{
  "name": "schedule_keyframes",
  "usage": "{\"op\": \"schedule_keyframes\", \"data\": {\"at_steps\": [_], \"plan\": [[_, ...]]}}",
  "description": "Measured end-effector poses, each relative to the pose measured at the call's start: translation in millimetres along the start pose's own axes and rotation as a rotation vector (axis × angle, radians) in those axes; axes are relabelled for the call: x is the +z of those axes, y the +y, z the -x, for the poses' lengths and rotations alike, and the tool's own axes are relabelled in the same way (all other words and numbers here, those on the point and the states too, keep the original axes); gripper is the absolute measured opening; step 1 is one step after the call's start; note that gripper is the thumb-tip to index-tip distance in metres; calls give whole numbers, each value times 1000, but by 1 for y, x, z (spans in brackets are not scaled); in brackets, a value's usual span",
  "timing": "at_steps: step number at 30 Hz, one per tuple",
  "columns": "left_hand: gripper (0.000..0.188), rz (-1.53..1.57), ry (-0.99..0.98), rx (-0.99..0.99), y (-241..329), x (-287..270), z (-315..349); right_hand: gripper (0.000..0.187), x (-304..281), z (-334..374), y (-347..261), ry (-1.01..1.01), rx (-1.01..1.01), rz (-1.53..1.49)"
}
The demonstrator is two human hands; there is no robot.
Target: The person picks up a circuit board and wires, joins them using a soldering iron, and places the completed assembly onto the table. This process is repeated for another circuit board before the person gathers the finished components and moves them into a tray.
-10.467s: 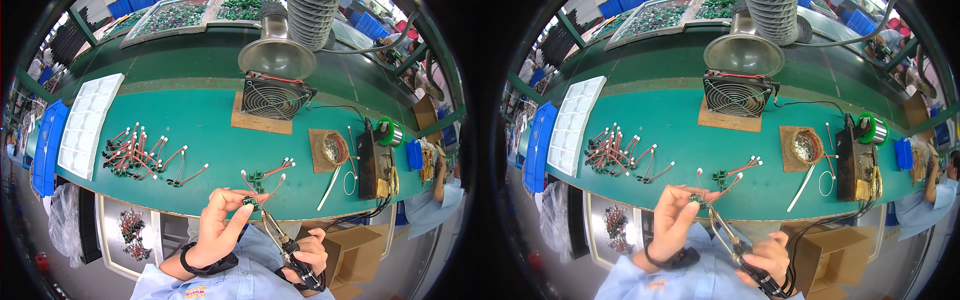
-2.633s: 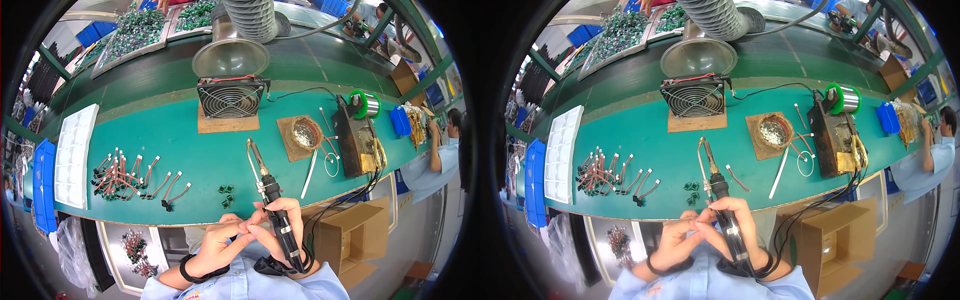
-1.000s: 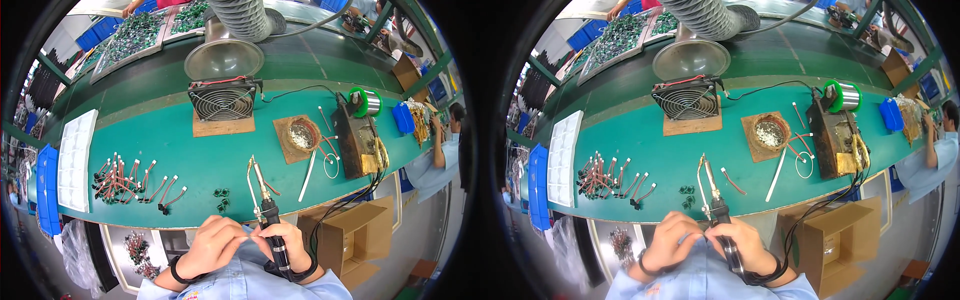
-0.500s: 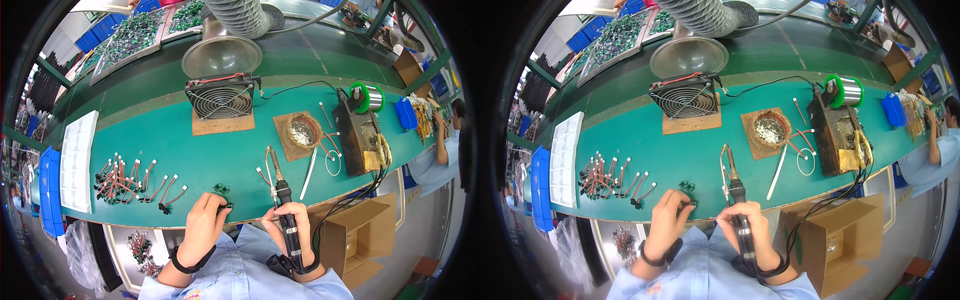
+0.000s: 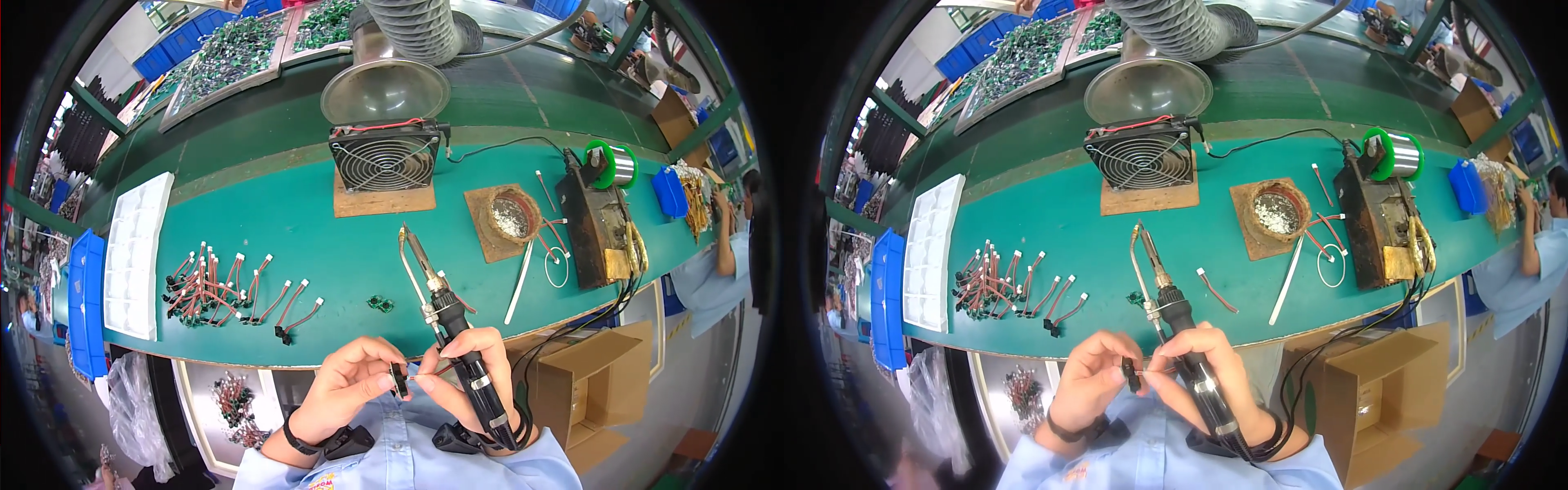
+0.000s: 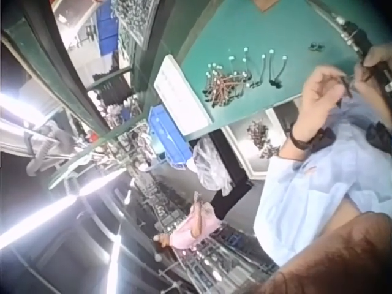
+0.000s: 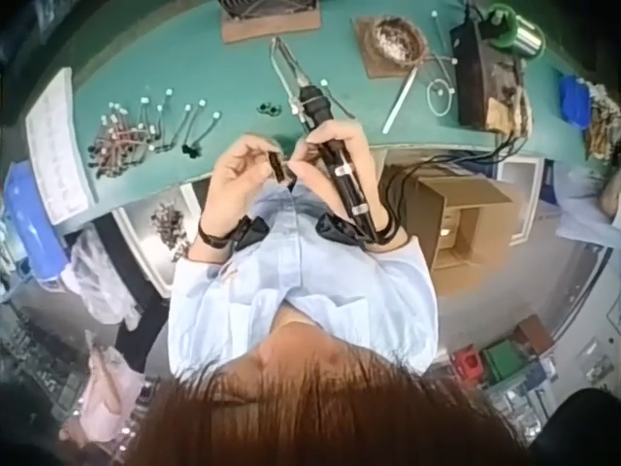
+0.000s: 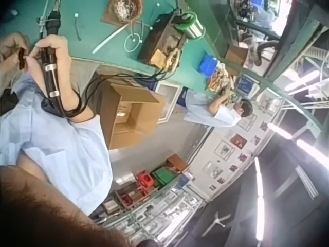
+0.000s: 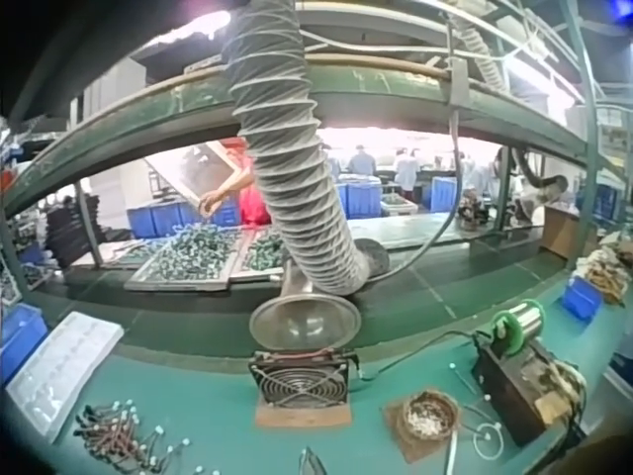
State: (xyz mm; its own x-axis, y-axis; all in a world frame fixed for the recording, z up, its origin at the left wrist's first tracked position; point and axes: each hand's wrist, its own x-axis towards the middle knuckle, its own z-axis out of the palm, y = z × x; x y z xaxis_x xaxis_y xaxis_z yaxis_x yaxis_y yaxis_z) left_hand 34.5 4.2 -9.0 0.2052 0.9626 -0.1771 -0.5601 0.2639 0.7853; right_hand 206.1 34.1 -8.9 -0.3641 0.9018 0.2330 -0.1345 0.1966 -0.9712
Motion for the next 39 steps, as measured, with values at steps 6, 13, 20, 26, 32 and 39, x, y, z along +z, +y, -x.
{"op": "schedule_keyframes", "data": {"at_steps": [6, 13, 20, 26, 32, 39], "plan": [[20, 263, -210, -81, -1, -16, 2, 40, 12, -7, -13, -35, -42, 83], [22, 198, -139, -15, -5, -18, 9, 39, 17, -10, -19, -41, -129, 238], [22, 169, -133, 13, -3, -14, 8, 38, 17, -12, -22, 20, -211, 316], [22, 132, -137, 23, -5, -16, 8, 38, 16, -12, -22, 38, -213, 300], [22, 87, -111, 39, -4, -13, 8, 38, 15, -11, -19, 46, -204, 283], [21, 82, -106, 53, -3, -11, 7, 38, 13, -14, -21, 32, -211, 287]]}}
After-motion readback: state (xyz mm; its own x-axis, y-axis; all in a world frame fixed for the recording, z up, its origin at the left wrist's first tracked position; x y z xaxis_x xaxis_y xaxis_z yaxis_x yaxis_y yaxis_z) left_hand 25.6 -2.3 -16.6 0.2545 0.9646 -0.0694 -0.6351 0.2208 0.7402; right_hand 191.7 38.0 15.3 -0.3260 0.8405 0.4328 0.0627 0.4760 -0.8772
